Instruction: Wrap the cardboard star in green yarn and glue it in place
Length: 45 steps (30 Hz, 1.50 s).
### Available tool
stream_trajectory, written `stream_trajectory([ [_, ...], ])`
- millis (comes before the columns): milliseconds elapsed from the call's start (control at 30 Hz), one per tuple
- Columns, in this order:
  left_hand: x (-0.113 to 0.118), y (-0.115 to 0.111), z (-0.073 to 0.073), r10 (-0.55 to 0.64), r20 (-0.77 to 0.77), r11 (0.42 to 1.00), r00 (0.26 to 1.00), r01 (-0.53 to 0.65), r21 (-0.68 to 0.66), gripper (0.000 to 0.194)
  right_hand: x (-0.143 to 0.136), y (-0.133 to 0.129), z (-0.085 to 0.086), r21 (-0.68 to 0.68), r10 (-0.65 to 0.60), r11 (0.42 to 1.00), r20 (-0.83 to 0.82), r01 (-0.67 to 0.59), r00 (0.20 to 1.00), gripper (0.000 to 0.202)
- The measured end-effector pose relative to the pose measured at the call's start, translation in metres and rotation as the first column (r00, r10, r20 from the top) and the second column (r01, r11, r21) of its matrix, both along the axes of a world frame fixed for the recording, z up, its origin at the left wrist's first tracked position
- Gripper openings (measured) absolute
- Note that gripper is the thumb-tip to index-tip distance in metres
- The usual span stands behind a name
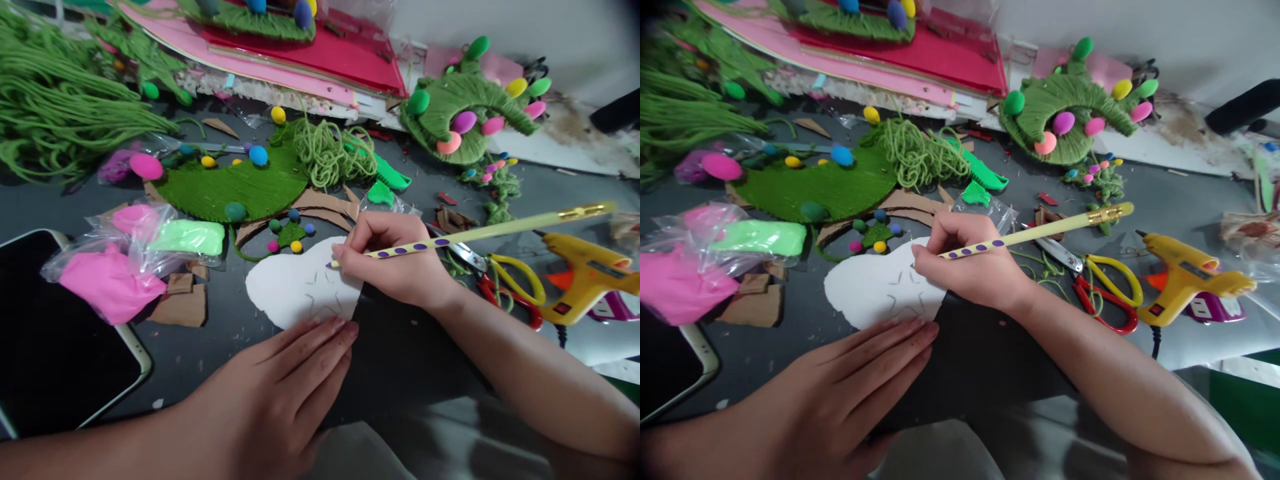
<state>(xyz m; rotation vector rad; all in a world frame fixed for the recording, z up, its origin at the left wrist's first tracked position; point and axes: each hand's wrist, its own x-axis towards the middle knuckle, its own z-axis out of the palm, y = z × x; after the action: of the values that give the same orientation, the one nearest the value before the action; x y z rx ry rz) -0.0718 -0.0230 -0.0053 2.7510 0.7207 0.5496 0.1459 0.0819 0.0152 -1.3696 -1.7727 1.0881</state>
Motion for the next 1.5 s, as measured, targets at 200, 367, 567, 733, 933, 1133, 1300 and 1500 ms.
stream_trajectory([
  [200,0.0005,0.0015,0.0004,-0.005,-0.023,1.000,1.000,0.005,0.018,0.053,-0.0008,0.0023,0.0008,-0.019,0.025,0.999,0.006,-0.025,1.000,0.029],
  [367,-0.0002,-0.0007,0.0005,-0.002,-0.026,1.000,1.000,0.002,0.009,0.054,0.0000,0.0026,0.0001,-0.028,0.032,0.999,0.008,-0.032,0.999,0.029],
  [567,0.0000,-0.0006,-0.0007,0.003,-0.022,1.000,1.000,-0.003,0.013,0.053,0.0004,0.0025,-0.0002,-0.040,0.038,0.999,0.013,-0.038,0.999,0.029],
  [733,-0.0005,-0.0006,-0.0005,-0.006,-0.022,1.000,1.000,0.006,0.011,0.055,0.0008,0.0033,-0.0004,-0.034,0.051,0.998,0.025,-0.051,0.998,0.029],
  [933,0.0012,0.0018,-0.0005,-0.017,-0.027,1.000,0.999,0.017,0.019,0.055,0.0016,0.0033,-0.0002,-0.023,0.049,0.999,0.024,-0.049,0.999,0.029],
  [1133,-0.0002,0.0020,-0.0011,-0.024,-0.039,0.999,0.999,0.025,0.025,0.056,0.0005,0.0042,-0.0003,-0.033,0.041,0.999,0.029,-0.040,0.999,0.030],
  [1300,-0.0006,0.0000,-0.0004,-0.017,-0.029,1.000,0.999,0.017,0.022,0.054,0.0016,0.0048,0.0000,-0.031,0.074,0.997,0.021,-0.073,0.997,0.030],
  [1500,0.0005,-0.0006,-0.0019,-0.010,-0.027,1.000,1.000,0.011,0.007,0.057,-0.0011,0.0011,-0.0008,0.016,-0.024,1.000,-0.021,0.024,0.999,0.029],
])
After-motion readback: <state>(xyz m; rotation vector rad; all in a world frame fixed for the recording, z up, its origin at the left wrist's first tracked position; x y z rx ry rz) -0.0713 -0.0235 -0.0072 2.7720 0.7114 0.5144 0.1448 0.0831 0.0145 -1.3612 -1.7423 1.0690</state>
